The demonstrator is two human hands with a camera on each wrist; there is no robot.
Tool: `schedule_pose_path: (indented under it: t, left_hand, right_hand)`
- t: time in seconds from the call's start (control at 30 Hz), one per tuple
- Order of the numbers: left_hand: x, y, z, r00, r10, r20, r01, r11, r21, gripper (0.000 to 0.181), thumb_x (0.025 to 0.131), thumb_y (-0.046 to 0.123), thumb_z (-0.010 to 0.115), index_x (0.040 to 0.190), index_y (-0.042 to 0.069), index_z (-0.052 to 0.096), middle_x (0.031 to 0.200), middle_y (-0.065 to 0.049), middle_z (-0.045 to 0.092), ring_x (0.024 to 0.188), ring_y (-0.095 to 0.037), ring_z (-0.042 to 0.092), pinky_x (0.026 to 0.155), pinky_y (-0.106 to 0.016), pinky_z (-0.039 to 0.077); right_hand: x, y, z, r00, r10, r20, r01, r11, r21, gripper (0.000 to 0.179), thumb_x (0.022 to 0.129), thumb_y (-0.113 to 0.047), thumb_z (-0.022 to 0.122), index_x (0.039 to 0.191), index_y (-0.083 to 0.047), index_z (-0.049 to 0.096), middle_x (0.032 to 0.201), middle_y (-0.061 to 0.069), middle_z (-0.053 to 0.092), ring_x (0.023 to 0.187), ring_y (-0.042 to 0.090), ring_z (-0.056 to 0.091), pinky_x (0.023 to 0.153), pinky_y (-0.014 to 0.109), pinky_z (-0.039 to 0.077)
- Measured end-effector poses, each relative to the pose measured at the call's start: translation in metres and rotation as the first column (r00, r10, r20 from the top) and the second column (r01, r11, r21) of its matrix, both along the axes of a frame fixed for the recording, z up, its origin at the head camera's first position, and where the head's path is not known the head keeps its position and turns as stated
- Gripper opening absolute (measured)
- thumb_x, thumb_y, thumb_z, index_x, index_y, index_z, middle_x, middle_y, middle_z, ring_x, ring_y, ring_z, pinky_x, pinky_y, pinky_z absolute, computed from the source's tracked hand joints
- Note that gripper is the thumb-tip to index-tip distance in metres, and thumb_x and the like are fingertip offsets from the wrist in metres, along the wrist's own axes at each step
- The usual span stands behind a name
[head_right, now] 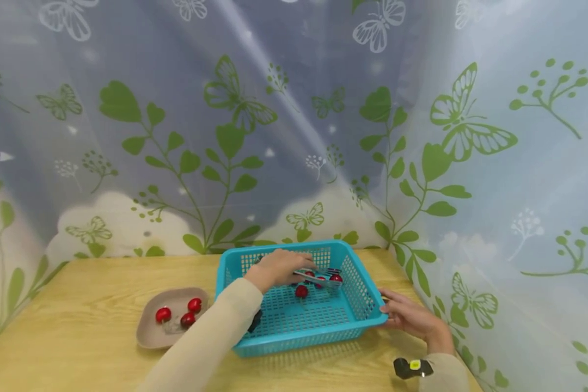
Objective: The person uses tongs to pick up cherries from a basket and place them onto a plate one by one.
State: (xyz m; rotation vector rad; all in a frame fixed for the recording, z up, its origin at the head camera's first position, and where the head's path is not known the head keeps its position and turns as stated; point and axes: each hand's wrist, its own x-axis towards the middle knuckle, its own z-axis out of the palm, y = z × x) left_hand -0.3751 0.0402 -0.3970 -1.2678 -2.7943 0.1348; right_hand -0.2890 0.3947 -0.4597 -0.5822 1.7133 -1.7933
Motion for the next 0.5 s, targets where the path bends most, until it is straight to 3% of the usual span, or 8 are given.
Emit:
schedule_pose_path:
  t: [0.2, 0.33, 0.4, 0.5]
  left_hand:
    - [0.007, -0.012, 0.006, 0.999, -0.033, -0.018, 0.034, 0.999, 0.038, 0.041, 0.102, 0.033, 0.065, 0.144, 0.033, 0.061, 0.144, 0.01, 0.059, 0.111, -0.009, 0.067, 0.083, -0.026, 0.056]
    - [0.009, -0.018, 0.008, 0.999, -0.046, -0.019, 0.047, 0.997, 0.06, 0.04, 0.103, 0.03, 0.065, 0.143, 0.032, 0.062, 0.134, 0.01, 0.061, 0.095, -0.007, 0.064, 0.072, -0.023, 0.05]
    - [0.009, -0.022, 0.008, 0.999, -0.049, -0.019, 0.05, 0.996, 0.068, 0.04, 0.103, 0.03, 0.065, 0.143, 0.032, 0.062, 0.133, 0.01, 0.061, 0.094, -0.006, 0.063, 0.071, -0.023, 0.049]
    - [0.011, -0.027, 0.008, 1.0, -0.031, -0.001, 0.031, 0.996, 0.087, 0.043, 0.103, 0.029, 0.065, 0.145, 0.033, 0.06, 0.146, 0.008, 0.058, 0.108, -0.009, 0.067, 0.08, -0.025, 0.055]
  right_hand:
    - [-0.001, -0.001, -0.002, 1.0, 0.011, 0.004, -0.011, 1.0, -0.007, 0.077, 0.109, -0.008, 0.031, 0.15, 0.014, -0.03, 0.139, -0.009, 0.061, 0.119, 0.013, 0.069, 0.106, 0.04, 0.054]
    - [-0.001, 0.0, -0.002, 1.0, 0.013, 0.007, -0.013, 1.0, -0.013, 0.075, 0.109, -0.007, 0.031, 0.152, 0.014, -0.027, 0.139, -0.008, 0.062, 0.12, 0.013, 0.069, 0.107, 0.04, 0.053]
    - [-0.001, 0.001, -0.003, 1.0, 0.014, 0.004, -0.014, 1.0, -0.014, 0.075, 0.109, -0.007, 0.031, 0.152, 0.014, -0.026, 0.14, -0.007, 0.062, 0.12, 0.014, 0.069, 0.107, 0.04, 0.053]
    - [-0.001, 0.001, -0.002, 1.0, 0.018, 0.003, -0.018, 1.0, -0.016, 0.075, 0.109, -0.008, 0.031, 0.152, 0.014, -0.027, 0.14, -0.007, 0.062, 0.121, 0.014, 0.069, 0.107, 0.04, 0.054]
